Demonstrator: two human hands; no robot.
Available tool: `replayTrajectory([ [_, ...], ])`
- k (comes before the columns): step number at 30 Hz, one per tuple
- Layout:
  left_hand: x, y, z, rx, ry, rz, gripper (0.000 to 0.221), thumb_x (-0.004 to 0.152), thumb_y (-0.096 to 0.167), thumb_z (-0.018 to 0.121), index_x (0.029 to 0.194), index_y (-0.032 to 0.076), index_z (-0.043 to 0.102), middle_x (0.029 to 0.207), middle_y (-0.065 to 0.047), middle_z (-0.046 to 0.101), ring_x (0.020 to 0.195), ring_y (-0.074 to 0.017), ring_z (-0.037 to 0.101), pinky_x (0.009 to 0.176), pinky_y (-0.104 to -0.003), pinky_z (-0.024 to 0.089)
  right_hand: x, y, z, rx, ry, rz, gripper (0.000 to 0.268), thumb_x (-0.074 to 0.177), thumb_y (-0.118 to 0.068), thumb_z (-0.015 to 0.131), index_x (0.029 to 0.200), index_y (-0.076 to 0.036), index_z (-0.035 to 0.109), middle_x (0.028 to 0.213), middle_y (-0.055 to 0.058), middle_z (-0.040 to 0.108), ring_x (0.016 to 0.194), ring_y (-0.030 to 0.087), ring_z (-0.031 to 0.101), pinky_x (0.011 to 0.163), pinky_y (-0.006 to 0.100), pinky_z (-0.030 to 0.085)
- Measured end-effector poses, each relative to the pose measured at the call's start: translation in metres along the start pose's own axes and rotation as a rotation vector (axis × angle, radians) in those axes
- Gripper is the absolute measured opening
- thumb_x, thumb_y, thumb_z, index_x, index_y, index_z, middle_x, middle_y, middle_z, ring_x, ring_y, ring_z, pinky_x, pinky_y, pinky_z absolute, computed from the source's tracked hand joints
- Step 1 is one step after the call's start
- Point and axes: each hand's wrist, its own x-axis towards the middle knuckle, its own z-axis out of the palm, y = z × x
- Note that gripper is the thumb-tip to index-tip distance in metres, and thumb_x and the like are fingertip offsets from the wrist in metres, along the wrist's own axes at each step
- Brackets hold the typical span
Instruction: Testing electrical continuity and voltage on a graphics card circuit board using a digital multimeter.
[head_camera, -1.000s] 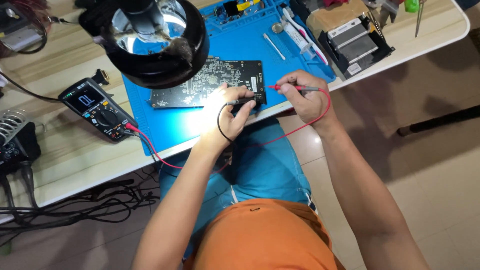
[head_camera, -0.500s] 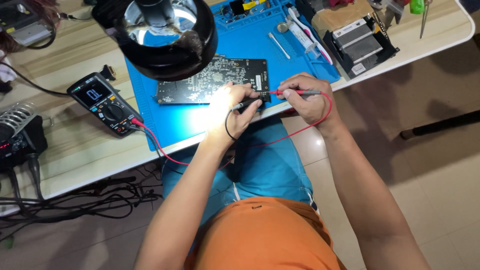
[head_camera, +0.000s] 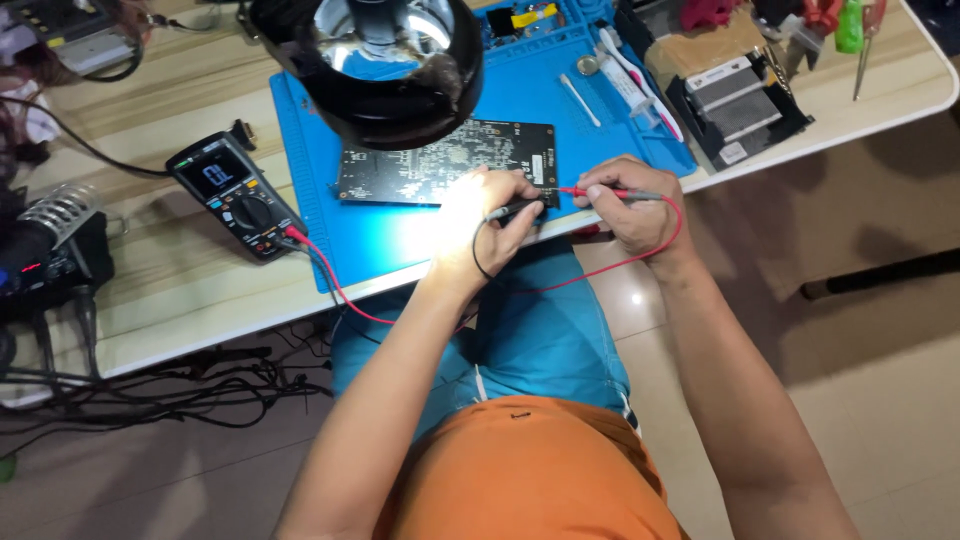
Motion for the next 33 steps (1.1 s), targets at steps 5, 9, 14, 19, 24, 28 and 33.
replayTrajectory([
  [5, -0.002, -0.003, 0.007, 0.030, 0.031, 0.016, 0.021, 0.096, 0.033, 0.085, 0.113, 0.023, 0.078, 0.114, -0.007, 0.082, 0.121, -0.0290, 0.077, 0.124, -0.045, 0.050, -0.002, 0.001, -0.005, -0.006, -0.052, -0.032, 0.012, 0.106, -0.006, 0.075, 0.106, 0.003, 0.082, 0.095, 0.023, 0.080, 0.100, 0.041, 0.078, 0.092, 0.049, 0.061],
  [9, 0.009, 0.018, -0.009, 0.063, 0.018, 0.058, 0.019, 0.094, 0.040, 0.071, 0.097, 0.021, 0.072, 0.091, -0.009, 0.076, 0.090, -0.0405, 0.070, 0.080, -0.053, 0.053, -0.009, -0.014, -0.002, -0.151, -0.058, 0.193, 0.016, 0.116, -0.007, 0.066, 0.110, 0.002, 0.078, 0.107, 0.016, 0.079, 0.094, 0.022, 0.078, 0.083, 0.028, 0.058],
  [14, 0.010, 0.020, -0.017, -0.017, -0.003, 0.055, 0.016, 0.094, 0.034, 0.072, 0.100, 0.019, 0.071, 0.096, -0.005, 0.081, 0.090, -0.0386, 0.074, 0.087, -0.049, 0.055, -0.007, -0.021, 0.010, -0.063, 0.000, 0.203, 0.013, 0.118, 0.005, 0.065, 0.110, 0.010, 0.074, 0.113, 0.024, 0.076, 0.095, 0.030, 0.080, 0.082, 0.031, 0.063],
  [19, 0.009, 0.024, -0.019, -0.021, -0.010, 0.051, 0.015, 0.095, 0.031, 0.073, 0.101, 0.017, 0.070, 0.096, -0.004, 0.080, 0.091, -0.0385, 0.072, 0.086, -0.050, 0.055, -0.007, -0.018, 0.008, -0.079, -0.003, 0.185, 0.012, 0.119, 0.005, 0.067, 0.112, 0.011, 0.075, 0.112, 0.026, 0.077, 0.096, 0.031, 0.080, 0.085, 0.031, 0.064],
  [24, 0.009, 0.024, -0.018, -0.027, 0.009, 0.081, 0.014, 0.096, 0.028, 0.073, 0.102, 0.016, 0.069, 0.097, -0.005, 0.081, 0.087, -0.0380, 0.072, 0.086, -0.049, 0.055, -0.008, -0.016, 0.007, -0.097, -0.008, 0.185, 0.013, 0.117, 0.003, 0.067, 0.111, 0.010, 0.076, 0.112, 0.025, 0.077, 0.096, 0.030, 0.080, 0.087, 0.031, 0.063],
  [28, 0.009, 0.023, -0.017, -0.022, 0.016, 0.081, 0.014, 0.096, 0.028, 0.073, 0.100, 0.015, 0.069, 0.095, -0.004, 0.080, 0.084, -0.0378, 0.072, 0.085, -0.048, 0.055, -0.009, -0.014, 0.008, -0.071, -0.003, 0.198, 0.012, 0.118, 0.005, 0.066, 0.112, 0.011, 0.075, 0.112, 0.025, 0.077, 0.096, 0.029, 0.080, 0.087, 0.030, 0.064],
  [33, 0.010, 0.027, -0.020, -0.016, 0.014, 0.056, 0.015, 0.094, 0.029, 0.075, 0.100, 0.015, 0.071, 0.094, -0.004, 0.081, 0.086, -0.0381, 0.073, 0.080, -0.051, 0.056, -0.008, -0.017, 0.007, -0.092, -0.021, 0.179, 0.012, 0.118, 0.004, 0.067, 0.113, 0.010, 0.075, 0.112, 0.025, 0.077, 0.097, 0.029, 0.080, 0.087, 0.030, 0.063],
])
